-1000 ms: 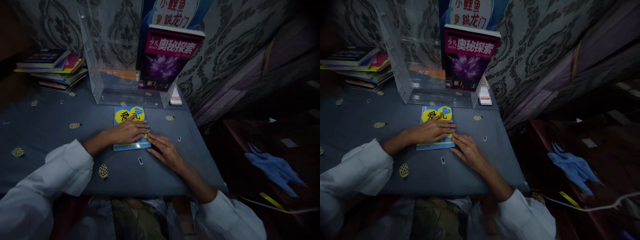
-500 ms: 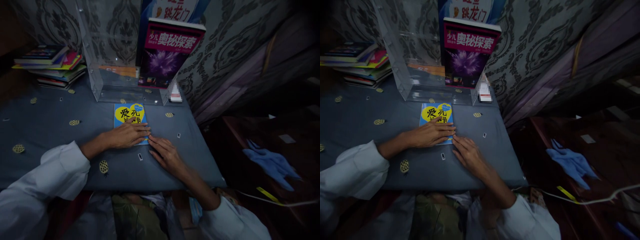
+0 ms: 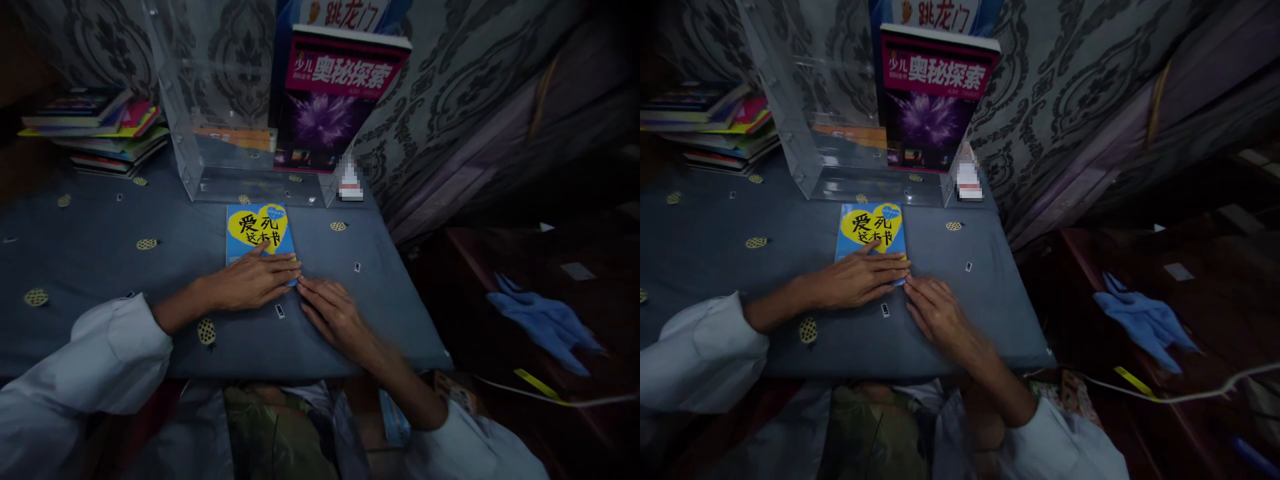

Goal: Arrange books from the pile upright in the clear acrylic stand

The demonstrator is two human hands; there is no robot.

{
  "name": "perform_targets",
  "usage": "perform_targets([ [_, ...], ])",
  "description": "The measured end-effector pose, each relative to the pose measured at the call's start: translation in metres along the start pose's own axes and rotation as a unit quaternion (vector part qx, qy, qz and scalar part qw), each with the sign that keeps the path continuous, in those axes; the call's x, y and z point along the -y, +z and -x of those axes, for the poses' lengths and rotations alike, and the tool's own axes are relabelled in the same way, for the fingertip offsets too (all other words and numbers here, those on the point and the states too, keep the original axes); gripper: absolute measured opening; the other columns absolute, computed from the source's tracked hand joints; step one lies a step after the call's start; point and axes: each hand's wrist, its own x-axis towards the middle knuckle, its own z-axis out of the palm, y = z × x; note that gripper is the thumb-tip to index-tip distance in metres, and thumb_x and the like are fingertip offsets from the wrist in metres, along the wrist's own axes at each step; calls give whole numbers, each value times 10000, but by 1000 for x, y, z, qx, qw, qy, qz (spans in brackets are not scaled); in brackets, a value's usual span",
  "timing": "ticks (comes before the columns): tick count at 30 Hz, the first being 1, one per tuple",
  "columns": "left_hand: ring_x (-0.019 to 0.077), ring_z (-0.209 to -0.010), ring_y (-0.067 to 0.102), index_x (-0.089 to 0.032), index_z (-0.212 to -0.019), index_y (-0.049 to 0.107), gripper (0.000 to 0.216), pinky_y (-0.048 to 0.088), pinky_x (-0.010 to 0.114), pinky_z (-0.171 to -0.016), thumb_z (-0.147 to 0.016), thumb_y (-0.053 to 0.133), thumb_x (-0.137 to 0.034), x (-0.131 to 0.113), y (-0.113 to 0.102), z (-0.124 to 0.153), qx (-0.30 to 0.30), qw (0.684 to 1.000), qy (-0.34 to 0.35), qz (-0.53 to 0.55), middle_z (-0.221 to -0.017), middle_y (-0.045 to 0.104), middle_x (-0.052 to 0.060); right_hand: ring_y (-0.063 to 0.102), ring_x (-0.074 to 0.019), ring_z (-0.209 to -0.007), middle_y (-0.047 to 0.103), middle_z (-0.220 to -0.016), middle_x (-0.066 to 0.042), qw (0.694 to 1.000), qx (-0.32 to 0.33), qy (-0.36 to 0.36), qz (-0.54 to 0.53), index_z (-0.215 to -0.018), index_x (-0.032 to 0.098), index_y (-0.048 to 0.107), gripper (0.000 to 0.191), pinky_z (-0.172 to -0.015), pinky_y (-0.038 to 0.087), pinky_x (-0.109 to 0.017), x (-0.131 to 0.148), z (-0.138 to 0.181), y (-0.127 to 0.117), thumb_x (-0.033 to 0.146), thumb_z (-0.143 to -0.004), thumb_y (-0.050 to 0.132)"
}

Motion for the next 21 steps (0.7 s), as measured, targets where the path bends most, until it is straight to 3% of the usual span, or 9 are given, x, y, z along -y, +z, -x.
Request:
perform_targets([
  [5,212,-1442,471,-173,-1441,538,413,188,476,-1254,-1098,376,-335,-12,6,5,-27,998,0,-49,-1492,571,92,727,-239,-1050,757,-1179,-120,998,-14,25,-56,-1340,213,609,342,-919,604,-434,0,0,-6,165,-1008,540],
  [9,236,-1406,514,-138,-1416,557,390,206,501,-1254,-1083,422,-291,-28,15,12,-65,993,16,-98,-1450,608,114,719,-222,-1091,741,-1232,-95,991,-35,81,-106,-1519,270,441,538,-953,599,-414,1,3,-9,134,-1005,521],
  [13,260,-1400,519,-117,-1391,573,370,272,505,-1234,-1041,483,-197,-38,20,16,-74,987,39,-136,-1449,605,129,669,-228,-1219,688,-1342,-109,984,-6,110,-138,-1603,264,286,636,-1032,574,-417,0,3,-9,135,-1013,486],
  [21,256,-1414,503,-138,-1352,598,342,340,492,-1202,-1034,496,-210,-39,24,15,-86,990,29,-109,-1438,616,125,666,-235,-1215,667,-1369,-107,984,15,92,-153,-1590,277,325,609,-1030,575,-428,-1,2,-8,139,-1016,470],
])
